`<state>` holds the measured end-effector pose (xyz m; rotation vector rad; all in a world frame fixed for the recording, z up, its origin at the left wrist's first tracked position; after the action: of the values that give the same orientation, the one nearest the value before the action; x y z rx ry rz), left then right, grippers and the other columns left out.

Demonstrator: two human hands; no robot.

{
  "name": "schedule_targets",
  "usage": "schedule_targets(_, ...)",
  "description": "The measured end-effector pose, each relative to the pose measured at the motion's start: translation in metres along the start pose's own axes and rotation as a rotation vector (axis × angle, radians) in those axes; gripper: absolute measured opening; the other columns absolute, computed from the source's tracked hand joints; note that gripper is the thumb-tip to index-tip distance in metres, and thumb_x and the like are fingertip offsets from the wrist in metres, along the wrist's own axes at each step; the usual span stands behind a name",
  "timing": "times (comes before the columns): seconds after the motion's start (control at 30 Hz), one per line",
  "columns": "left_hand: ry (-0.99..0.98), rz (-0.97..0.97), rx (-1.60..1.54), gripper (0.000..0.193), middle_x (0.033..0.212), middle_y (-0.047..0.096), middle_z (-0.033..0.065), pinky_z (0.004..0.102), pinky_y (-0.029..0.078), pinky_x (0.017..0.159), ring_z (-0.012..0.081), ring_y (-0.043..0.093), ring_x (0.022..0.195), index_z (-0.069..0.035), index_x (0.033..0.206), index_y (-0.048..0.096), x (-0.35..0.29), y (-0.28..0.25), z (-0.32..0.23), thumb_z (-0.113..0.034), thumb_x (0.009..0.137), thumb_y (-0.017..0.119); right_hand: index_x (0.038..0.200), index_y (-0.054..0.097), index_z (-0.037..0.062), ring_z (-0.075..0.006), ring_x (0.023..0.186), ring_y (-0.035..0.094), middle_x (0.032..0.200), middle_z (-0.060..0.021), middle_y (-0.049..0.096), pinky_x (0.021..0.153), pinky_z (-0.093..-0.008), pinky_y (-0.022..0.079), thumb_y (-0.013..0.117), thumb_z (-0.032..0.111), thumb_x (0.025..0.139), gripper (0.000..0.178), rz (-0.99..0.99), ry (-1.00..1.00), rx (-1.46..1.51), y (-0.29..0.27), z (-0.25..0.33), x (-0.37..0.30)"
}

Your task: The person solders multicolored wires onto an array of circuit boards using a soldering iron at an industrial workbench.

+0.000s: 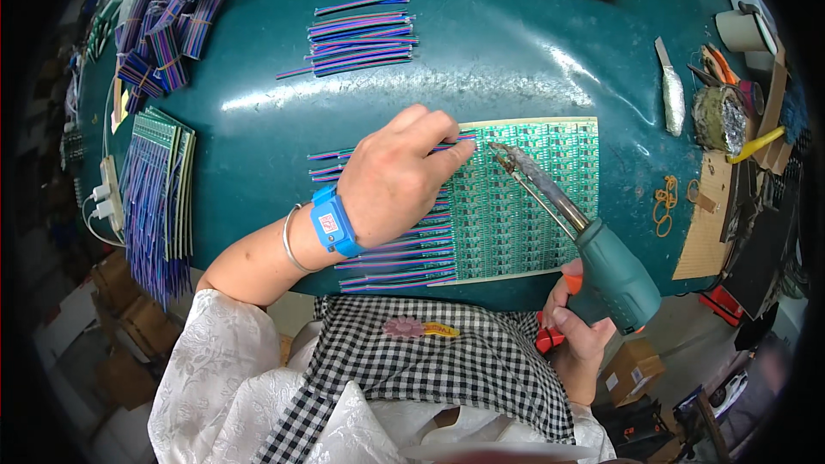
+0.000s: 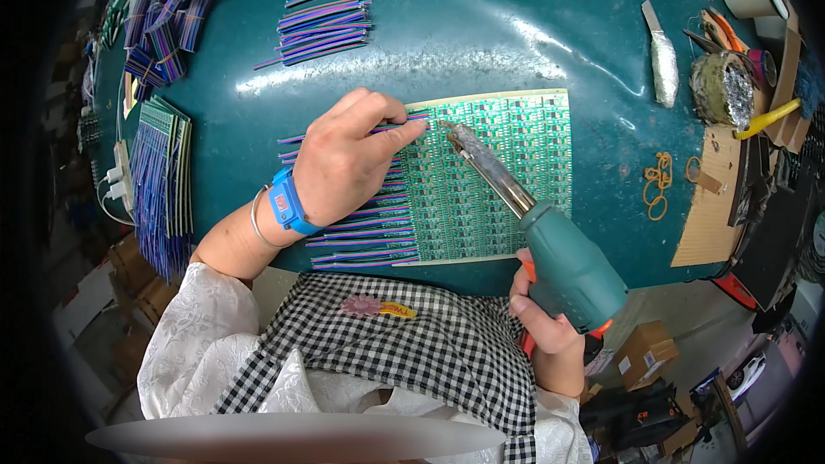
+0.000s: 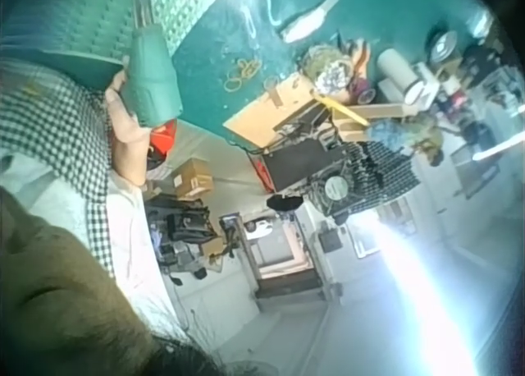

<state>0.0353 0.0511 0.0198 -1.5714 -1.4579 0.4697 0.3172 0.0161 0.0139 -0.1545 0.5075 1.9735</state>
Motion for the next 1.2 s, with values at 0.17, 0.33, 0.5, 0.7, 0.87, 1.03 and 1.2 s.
schedule_targets(0.17,0.000,-0.022,-0.046,0.038,0.092,0.060,0.0090,0.0353,0.050,0.063,0.0247,0.058,0.075,0.001,0.101,0.074,-0.002,0.002,0.001,0.010,0.064,0.069,0.129,0.053,-0.0074,-0.0137,0.061,0.056,0.075,-0.0078,0.058,0.056,-0.0266,0.045,0.064,-0.007,0.074,0.057,0.006,-0.024,-0.040,-0.002,-0.005,0.000)
schedule_targets(0.33,-0.007,-0.008,-0.034,0.038,0.092,0.060,0.0093,0.0356,0.050,0.062,0.0248,0.058,0.074,0.001,0.101,0.073,-0.001,0.002,0.000,0.009,0.064,0.069,0.119,0.054,-0.0051,-0.0140,0.061,0.055,0.078,-0.0074,0.057,0.056,-0.0278,0.046,0.063,-0.009,0.071,0.049,-0.016,-0.003,-0.043,-0.003,-0.008,0.001)
schedule_targets(0.5,-0.008,-0.009,-0.032,0.038,0.091,0.060,0.0093,0.0360,0.050,0.062,0.0247,0.058,0.074,0.002,0.101,0.073,-0.001,0.003,-0.001,0.010,0.064,0.069,0.117,0.048,-0.0084,-0.0183,0.055,0.056,0.071,-0.0109,0.053,0.051,-0.0292,0.050,0.063,-0.004,0.072,0.047,-0.070,-0.024,-0.108,0.000,-0.008,0.003)
schedule_targets(0.7,0.000,-0.016,-0.016,0.037,0.090,0.058,0.0098,0.0362,0.049,0.061,0.0249,0.057,0.073,0.003,0.101,0.072,-0.002,0.003,-0.001,0.010,0.064,0.069,0.114,0.050,-0.0080,-0.0184,0.055,0.056,0.074,-0.0107,0.054,0.052,-0.0292,0.051,0.064,-0.005,0.071,0.045,0.077,-0.097,-0.167,-0.004,-0.011,0.007)
schedule_targets(0.87,0.000,-0.002,-0.018,0.037,0.090,0.058,0.0100,0.0362,0.049,0.061,0.0251,0.057,0.072,0.003,0.102,0.072,-0.002,0.004,-0.002,0.009,0.065,0.068,0.117,0.050,-0.0084,-0.0181,0.053,0.055,0.076,-0.0112,0.055,0.049,-0.0302,0.050,0.068,0.000,0.070,0.050,-0.207,0.075,0.049,0.004,0.001,0.001)
schedule_targets(1.03,-0.006,0.009,-0.022,0.038,0.090,0.057,0.0100,0.0363,0.049,0.061,0.0252,0.056,0.072,0.003,0.102,0.072,-0.002,0.003,-0.002,0.009,0.065,0.068,0.119,0.049,-0.0089,-0.0180,0.052,0.055,0.075,-0.0106,0.055,0.049,-0.0302,0.050,0.068,0.002,0.071,0.053,-0.070,0.016,-0.079,-0.004,-0.008,0.003)
schedule_targets(1.2,-0.003,0.008,-0.011,0.038,0.090,0.057,0.0100,0.0365,0.049,0.061,0.0251,0.056,0.073,0.003,0.102,0.072,-0.002,0.004,-0.003,0.009,0.065,0.068,0.116,0.050,-0.0087,-0.0178,0.052,0.054,0.074,-0.0110,0.054,0.048,-0.0299,0.049,0.067,0.003,0.073,0.048,0.115,-0.183,-0.264,-0.008,-0.008,0.008)
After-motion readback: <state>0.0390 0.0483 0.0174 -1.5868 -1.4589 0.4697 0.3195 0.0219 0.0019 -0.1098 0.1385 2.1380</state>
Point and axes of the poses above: each hand's wrist, its own x-axis towards the middle knuckle, its own y-axis out of the palm, z = x × y, the point moved 4 cm from there along x, towards the middle knuckle
